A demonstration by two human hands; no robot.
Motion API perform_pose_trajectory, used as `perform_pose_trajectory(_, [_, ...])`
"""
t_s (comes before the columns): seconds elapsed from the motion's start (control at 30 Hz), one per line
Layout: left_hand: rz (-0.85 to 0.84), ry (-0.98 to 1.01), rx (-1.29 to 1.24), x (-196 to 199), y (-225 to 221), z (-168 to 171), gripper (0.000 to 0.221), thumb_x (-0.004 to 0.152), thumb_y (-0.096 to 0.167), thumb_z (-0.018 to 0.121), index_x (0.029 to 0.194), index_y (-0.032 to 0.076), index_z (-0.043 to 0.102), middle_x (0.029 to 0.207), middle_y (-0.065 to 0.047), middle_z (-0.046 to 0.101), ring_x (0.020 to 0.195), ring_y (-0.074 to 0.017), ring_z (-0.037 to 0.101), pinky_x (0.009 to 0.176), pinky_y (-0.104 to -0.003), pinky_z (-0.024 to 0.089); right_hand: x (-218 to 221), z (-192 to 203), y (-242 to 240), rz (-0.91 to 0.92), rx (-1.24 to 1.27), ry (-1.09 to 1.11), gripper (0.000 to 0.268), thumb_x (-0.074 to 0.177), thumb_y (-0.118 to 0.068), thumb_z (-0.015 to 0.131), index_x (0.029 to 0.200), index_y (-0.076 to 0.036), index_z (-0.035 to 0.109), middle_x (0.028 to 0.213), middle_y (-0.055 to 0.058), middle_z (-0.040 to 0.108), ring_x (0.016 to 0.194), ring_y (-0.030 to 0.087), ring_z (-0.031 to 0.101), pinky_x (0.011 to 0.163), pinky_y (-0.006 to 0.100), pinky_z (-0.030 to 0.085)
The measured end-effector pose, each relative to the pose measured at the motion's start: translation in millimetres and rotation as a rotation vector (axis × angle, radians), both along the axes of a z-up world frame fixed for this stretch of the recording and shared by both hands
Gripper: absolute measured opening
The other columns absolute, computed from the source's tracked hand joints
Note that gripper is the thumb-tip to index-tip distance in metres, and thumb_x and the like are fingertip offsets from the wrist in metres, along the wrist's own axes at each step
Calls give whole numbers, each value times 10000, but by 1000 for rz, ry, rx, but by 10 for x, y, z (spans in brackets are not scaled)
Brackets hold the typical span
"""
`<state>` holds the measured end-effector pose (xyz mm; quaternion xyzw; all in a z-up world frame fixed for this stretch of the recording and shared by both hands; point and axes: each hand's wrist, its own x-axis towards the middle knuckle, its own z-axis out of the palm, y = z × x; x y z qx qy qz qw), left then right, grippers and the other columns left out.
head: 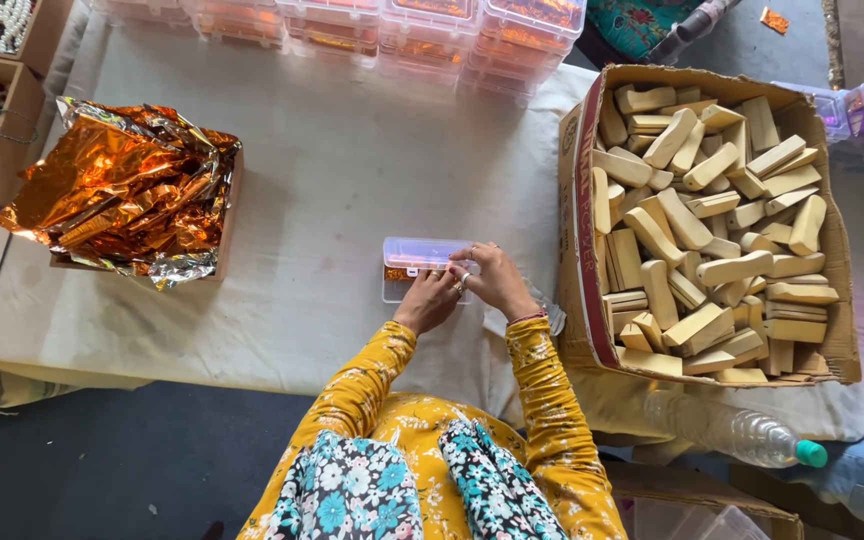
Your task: The recorder is wiping individual rectangular wooden blocks with a white cloth and organizing them.
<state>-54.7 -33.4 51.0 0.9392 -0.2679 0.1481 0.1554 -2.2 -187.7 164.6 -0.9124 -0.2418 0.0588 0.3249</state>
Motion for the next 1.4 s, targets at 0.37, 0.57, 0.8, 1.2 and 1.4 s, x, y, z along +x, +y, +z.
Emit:
perform_pose_trajectory(0.37, [-288,43,67,-809,504,-169,194,1033,205,627,1186,91,600,1206,-101,590,1180,-279,541,1073,-481,423,-706,-791,-72,45,-36,-307,357,786,-135,790,1135,-101,727,1234,104,692,1125,309,634,982,433,504])
perform_pose_trajectory(0.57, [118,-33,-48,-627,735,-3,535,929,322,631,1395,72,546,1486,-111,519,1336,-261,459,1088,-487,365,-830,-905,-69,23,-69,-409,408,832,-110,764,1234,-88,699,1321,107,663,1241,305,601,1054,433,481])
perform_pose_trajectory(0.8, [177,14,-74,-601,764,-371,531,982,326,639,1465,122,551,1548,-62,515,1455,-254,433,1196,-458,321,-811,-978,-93,6,-75,-438,340,856,-90,750,1195,-109,735,1284,75,701,1212,267,640,1034,395,516])
perform_pose_trajectory(1.2, [149,-25,-99,-547,796,-356,512,976,341,673,1436,132,592,1530,-52,536,1443,-237,455,1184,-456,362,-796,-1056,-80,-10,-97,-528,286,884,-96,750,1170,-103,746,1256,71,715,1179,251,657,1033,415,519])
perform_pose_trajectory(1.4, [110,35,-208,-545,779,-275,609,888,332,715,1419,74,566,1523,-106,499,1417,-309,439,1143,-495,357,-797,-1033,-64,-9,-106,-546,315,876,-104,751,1191,-104,735,1276,74,705,1196,257,643,1052,430,503])
